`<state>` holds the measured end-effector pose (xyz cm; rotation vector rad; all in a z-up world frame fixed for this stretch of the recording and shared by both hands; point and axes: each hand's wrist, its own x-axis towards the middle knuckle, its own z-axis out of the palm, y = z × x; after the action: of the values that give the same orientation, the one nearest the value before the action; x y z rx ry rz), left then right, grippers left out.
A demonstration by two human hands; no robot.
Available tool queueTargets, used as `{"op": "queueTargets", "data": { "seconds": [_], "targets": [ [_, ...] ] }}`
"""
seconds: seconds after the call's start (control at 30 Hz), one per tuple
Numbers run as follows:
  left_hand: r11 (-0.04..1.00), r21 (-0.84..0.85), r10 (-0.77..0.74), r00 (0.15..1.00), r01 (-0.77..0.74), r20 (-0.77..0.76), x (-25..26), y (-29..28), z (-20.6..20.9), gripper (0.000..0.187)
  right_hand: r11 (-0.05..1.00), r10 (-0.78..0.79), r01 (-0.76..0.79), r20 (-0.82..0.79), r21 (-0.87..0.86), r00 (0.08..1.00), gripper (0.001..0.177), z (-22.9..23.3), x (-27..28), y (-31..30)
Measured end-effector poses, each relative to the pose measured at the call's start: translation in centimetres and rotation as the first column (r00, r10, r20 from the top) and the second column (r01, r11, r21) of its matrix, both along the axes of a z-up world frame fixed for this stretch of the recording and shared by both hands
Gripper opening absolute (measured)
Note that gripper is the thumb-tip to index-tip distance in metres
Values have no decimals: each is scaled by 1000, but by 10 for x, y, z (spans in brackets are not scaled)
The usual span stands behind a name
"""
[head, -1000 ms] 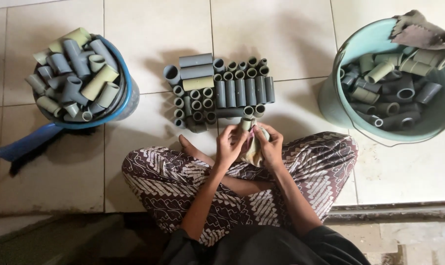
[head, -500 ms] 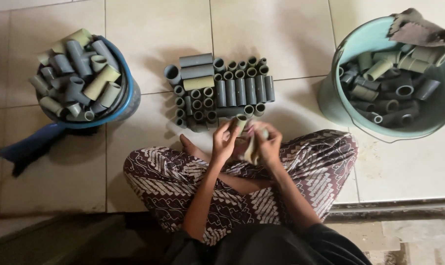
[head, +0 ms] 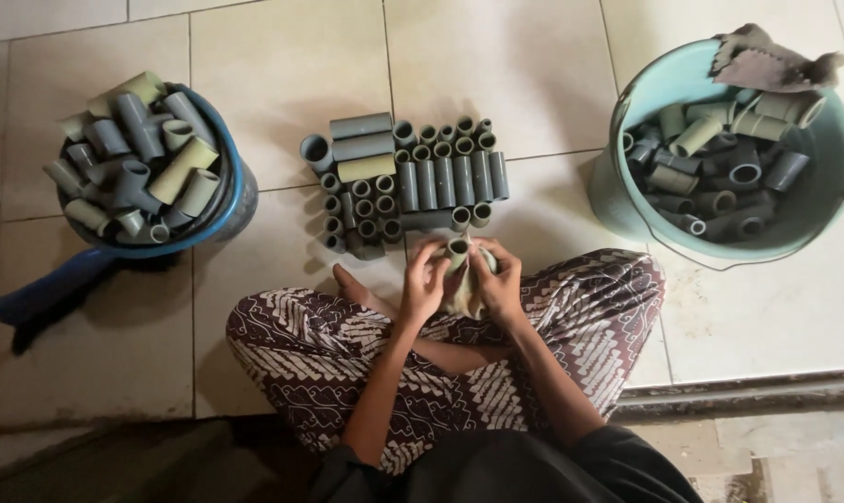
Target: The person sits on a tiled floor and wipes small cylindrical pipe fittings with a cloth. They pick up fittings from a bucket, wipe them, and place them into a neat arrangement on the floor or back into the bucket.
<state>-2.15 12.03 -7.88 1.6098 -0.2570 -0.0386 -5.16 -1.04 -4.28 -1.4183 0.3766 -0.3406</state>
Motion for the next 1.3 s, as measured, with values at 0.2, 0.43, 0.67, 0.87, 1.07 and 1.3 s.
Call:
{"op": "queueTargets", "data": {
  "seconds": [0.2,0.43,0.67,0.87,1.07,1.3],
  "targets": [
    [993,70,91,994,-95,66,-8,-4,3,29,999,-1,2,25,-44,1000,9,-10,4,-2],
    [985,8,173,984,-173,-32,-2,1,-14,40,999,13,-13,7,-52,1000,6,-16,2,5],
    [986,-107,113,986,-126,-123,-9,-4,-23,44,997,57,-57,-3,-57,998,3,-10,6,3],
    [983,-101,150,987,-155,-56,-8,-4,-23,40,993,122,-122,-68,5,990,6,-8,7,-2],
    [975,-86,206,979,-205,-2,-5,-4,-23,35,987,159,-155,-110,43,981,12,-13,10,-9],
    [998,-57,35,995,-29,96,-3,-1,9,37,999,-32,32,21,-2,999,16,-13,16,-19]
  ]
}}
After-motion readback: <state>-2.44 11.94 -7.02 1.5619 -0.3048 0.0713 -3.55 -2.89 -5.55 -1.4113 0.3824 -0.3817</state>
